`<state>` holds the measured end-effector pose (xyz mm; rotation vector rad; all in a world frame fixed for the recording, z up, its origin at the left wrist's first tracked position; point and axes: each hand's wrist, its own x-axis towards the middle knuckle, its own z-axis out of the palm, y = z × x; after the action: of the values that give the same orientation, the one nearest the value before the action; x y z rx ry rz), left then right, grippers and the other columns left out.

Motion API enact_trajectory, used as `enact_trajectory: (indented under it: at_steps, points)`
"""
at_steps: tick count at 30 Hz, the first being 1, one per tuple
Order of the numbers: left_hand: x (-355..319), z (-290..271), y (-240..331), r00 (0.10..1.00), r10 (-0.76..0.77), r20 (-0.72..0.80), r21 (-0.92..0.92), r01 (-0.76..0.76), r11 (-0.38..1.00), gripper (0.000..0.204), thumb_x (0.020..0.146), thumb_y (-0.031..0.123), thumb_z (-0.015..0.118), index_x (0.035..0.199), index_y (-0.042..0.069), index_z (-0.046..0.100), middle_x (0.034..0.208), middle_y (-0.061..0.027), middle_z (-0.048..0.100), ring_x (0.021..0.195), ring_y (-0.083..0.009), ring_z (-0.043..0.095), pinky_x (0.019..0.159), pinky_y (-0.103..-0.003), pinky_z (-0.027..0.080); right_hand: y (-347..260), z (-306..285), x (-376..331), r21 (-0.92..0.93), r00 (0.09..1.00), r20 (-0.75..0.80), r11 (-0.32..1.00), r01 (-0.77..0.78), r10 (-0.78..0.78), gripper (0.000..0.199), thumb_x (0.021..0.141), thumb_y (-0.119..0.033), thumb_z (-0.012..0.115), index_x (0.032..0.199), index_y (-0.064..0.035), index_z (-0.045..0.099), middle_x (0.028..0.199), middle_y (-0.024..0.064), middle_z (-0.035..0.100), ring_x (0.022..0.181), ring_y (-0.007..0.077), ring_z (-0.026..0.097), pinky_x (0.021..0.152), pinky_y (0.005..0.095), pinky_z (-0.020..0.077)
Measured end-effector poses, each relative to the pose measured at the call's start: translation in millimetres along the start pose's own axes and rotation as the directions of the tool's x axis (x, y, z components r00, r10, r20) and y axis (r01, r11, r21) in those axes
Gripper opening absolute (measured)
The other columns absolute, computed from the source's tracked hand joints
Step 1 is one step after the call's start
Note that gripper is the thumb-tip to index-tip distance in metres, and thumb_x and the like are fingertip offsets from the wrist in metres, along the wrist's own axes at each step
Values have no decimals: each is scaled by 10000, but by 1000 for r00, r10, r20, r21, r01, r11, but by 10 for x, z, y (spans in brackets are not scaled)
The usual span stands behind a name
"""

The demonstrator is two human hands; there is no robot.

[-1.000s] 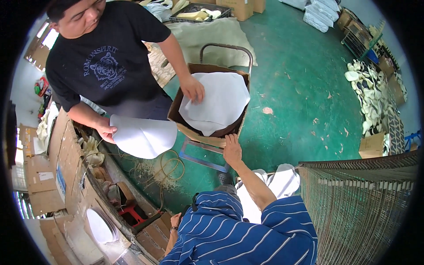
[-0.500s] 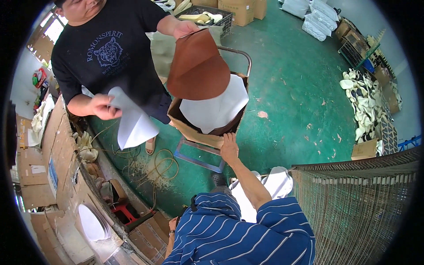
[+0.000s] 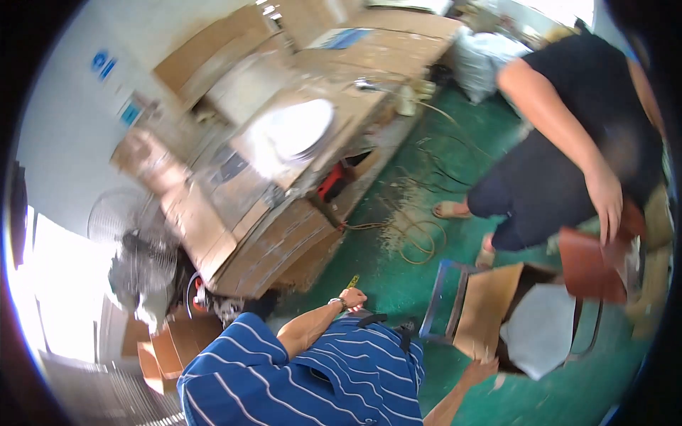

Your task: Placing white material components onto the metal wires of an industrial drying rack.

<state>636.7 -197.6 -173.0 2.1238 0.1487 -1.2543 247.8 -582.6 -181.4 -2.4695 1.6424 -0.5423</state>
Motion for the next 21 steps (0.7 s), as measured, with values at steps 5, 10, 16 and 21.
enact_trajectory:
  at_steps: [5, 10, 16, 21]
  points:
    - [39, 11, -376, 991, -71, -112, -111, 58, 992, 202, 886, 251, 629, 975, 129, 763, 792, -92, 740, 681, -190, 719, 577, -330, 582, 229, 3, 58, -9, 981, 51, 982, 186, -186, 869, 971, -649, 368, 1457, 71, 350, 1410, 324, 412, 1262, 500, 429, 1080, 539, 373]
    - [120, 40, -1107, 817, -140, -559, -70, 122, 990, 231, 751, 58, 651, 923, 157, 770, 1134, -221, 615, 1063, -384, 639, 912, -421, 549, -184, -150, 162, -159, 935, 71, 921, 356, -349, 782, 964, -571, 450, 1412, 70, 444, 1378, 318, 480, 1275, 430, 486, 1058, 512, 407]
    - [50, 72, -1709, 631, -476, -612, -334, 339, 879, 186, 809, 117, 676, 972, 123, 765, 1127, -235, 643, 1065, -386, 657, 899, -438, 561, -1919, -263, 468, 215, 787, 215, 815, 539, -578, 693, 943, -489, 489, 1383, 46, 476, 1341, 294, 521, 1251, 419, 513, 1044, 491, 420]
    - [8, 95, -2046, 609, -608, -510, -474, 391, 789, 219, 868, 290, 691, 957, 118, 794, 981, -204, 733, 954, -349, 718, 838, -429, 579, -3885, -192, 461, 566, 589, 308, 641, 518, -747, 637, 929, -434, 516, 1364, 30, 498, 1316, 279, 548, 1235, 411, 532, 1035, 477, 430]
